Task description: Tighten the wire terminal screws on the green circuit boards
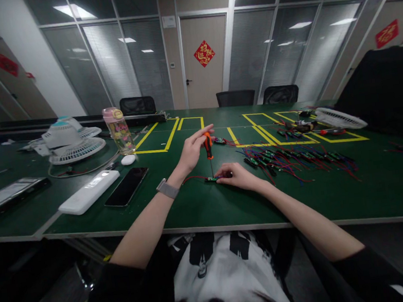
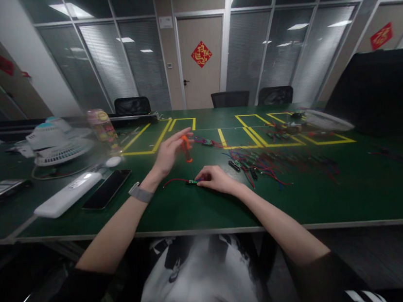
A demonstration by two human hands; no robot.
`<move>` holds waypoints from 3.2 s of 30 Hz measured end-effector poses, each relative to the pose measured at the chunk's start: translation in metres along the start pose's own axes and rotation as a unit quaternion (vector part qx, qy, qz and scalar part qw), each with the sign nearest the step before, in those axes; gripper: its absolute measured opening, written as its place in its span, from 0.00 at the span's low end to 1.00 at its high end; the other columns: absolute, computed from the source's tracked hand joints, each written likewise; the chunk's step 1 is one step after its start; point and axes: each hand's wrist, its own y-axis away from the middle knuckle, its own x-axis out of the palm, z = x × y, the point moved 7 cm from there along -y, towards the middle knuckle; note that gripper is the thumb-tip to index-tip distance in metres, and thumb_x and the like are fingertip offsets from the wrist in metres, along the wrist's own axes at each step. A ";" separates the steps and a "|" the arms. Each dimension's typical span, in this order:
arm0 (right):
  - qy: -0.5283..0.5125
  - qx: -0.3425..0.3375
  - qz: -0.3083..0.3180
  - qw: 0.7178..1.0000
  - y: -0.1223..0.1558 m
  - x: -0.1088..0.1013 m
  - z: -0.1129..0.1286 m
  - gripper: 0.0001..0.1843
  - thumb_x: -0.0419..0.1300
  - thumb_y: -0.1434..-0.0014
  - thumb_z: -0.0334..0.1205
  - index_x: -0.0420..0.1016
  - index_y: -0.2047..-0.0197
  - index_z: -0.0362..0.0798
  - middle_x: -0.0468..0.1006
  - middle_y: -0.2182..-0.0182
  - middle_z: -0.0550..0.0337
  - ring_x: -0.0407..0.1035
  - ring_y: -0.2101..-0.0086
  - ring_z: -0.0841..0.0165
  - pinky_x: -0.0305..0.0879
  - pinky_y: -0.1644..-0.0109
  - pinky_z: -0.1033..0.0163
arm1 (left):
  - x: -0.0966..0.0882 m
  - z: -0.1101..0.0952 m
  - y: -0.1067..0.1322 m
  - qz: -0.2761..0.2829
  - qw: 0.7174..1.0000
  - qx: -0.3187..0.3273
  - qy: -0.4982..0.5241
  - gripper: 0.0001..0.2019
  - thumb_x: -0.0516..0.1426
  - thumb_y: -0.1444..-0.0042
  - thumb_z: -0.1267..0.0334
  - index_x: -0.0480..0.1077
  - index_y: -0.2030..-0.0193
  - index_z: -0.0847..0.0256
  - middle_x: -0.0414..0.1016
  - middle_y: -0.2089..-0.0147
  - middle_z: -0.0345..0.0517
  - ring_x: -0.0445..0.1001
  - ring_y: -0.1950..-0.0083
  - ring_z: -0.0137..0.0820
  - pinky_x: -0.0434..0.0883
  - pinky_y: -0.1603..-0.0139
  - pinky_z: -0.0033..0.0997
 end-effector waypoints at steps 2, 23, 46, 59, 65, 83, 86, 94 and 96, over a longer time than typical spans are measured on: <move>-0.003 0.000 0.000 1.000 0.000 0.000 0.000 0.08 0.64 0.46 0.38 0.79 0.63 0.45 0.73 0.73 0.60 0.65 0.73 0.72 0.61 0.68 0.66 | 0.002 0.001 0.001 0.005 1.000 -0.012 0.023 0.18 0.51 0.40 0.64 0.69 0.44 0.61 0.76 0.50 0.51 0.77 0.55 0.32 0.72 0.53 0.33; -0.013 0.025 0.004 1.000 0.000 0.000 0.001 0.07 0.64 0.47 0.36 0.76 0.63 0.44 0.72 0.75 0.63 0.65 0.73 0.72 0.60 0.69 0.67 | -0.002 -0.002 0.002 -0.028 0.999 0.019 -0.030 0.13 0.58 0.44 0.61 0.75 0.52 0.58 0.76 0.52 0.48 0.73 0.56 0.29 0.70 0.53 0.29; -0.030 -0.010 0.005 0.999 0.002 -0.001 0.008 0.06 0.62 0.45 0.38 0.70 0.69 0.45 0.70 0.75 0.63 0.63 0.73 0.72 0.60 0.68 0.67 | 0.000 0.001 0.002 -0.011 1.000 -0.016 0.017 0.17 0.57 0.43 0.57 0.73 0.48 0.61 0.77 0.50 0.51 0.76 0.53 0.33 0.69 0.50 0.34; 0.029 0.000 -0.027 0.999 0.002 -0.005 0.002 0.04 0.66 0.48 0.36 0.75 0.70 0.46 0.75 0.72 0.60 0.66 0.69 0.69 0.62 0.64 0.65 | 0.001 0.004 0.001 0.013 0.997 -0.017 0.077 0.14 0.54 0.41 0.62 0.74 0.51 0.62 0.80 0.59 0.49 0.77 0.56 0.32 0.71 0.51 0.34; 0.033 -0.005 -0.021 0.999 0.002 -0.004 0.002 0.04 0.66 0.48 0.37 0.75 0.68 0.46 0.75 0.72 0.60 0.66 0.70 0.69 0.62 0.64 0.65 | 0.001 0.004 0.001 0.012 0.997 -0.023 0.077 0.14 0.54 0.41 0.63 0.74 0.51 0.62 0.80 0.59 0.49 0.77 0.56 0.32 0.71 0.52 0.34; 0.083 -0.050 -0.031 0.995 0.001 -0.007 0.015 0.04 0.67 0.48 0.35 0.75 0.70 0.47 0.72 0.72 0.59 0.63 0.65 0.66 0.59 0.59 0.61 | 0.001 0.006 0.001 0.000 0.997 -0.034 0.068 0.15 0.54 0.42 0.62 0.74 0.51 0.62 0.80 0.59 0.49 0.77 0.57 0.31 0.72 0.54 0.32; 0.075 -0.053 -0.031 0.995 0.001 -0.007 0.015 0.04 0.66 0.48 0.34 0.75 0.70 0.47 0.73 0.71 0.59 0.64 0.65 0.66 0.59 0.60 0.62 | 0.001 0.006 0.001 -0.004 0.997 -0.037 0.071 0.15 0.54 0.43 0.62 0.74 0.51 0.62 0.80 0.59 0.49 0.77 0.57 0.31 0.72 0.55 0.32; 0.061 -0.040 -0.032 0.997 0.002 -0.006 0.012 0.03 0.65 0.47 0.33 0.75 0.69 0.46 0.72 0.71 0.59 0.65 0.68 0.68 0.60 0.63 0.64 | 0.001 0.006 0.001 -0.004 0.996 -0.031 0.083 0.14 0.54 0.42 0.63 0.74 0.52 0.63 0.80 0.60 0.48 0.77 0.58 0.30 0.71 0.54 0.31; 0.057 -0.040 -0.039 0.997 0.003 -0.007 0.012 0.03 0.66 0.48 0.34 0.75 0.70 0.46 0.71 0.70 0.59 0.65 0.68 0.69 0.61 0.64 0.65 | 0.000 0.006 0.001 -0.006 0.996 -0.029 0.081 0.14 0.54 0.42 0.62 0.74 0.51 0.62 0.80 0.60 0.48 0.77 0.58 0.30 0.71 0.54 0.31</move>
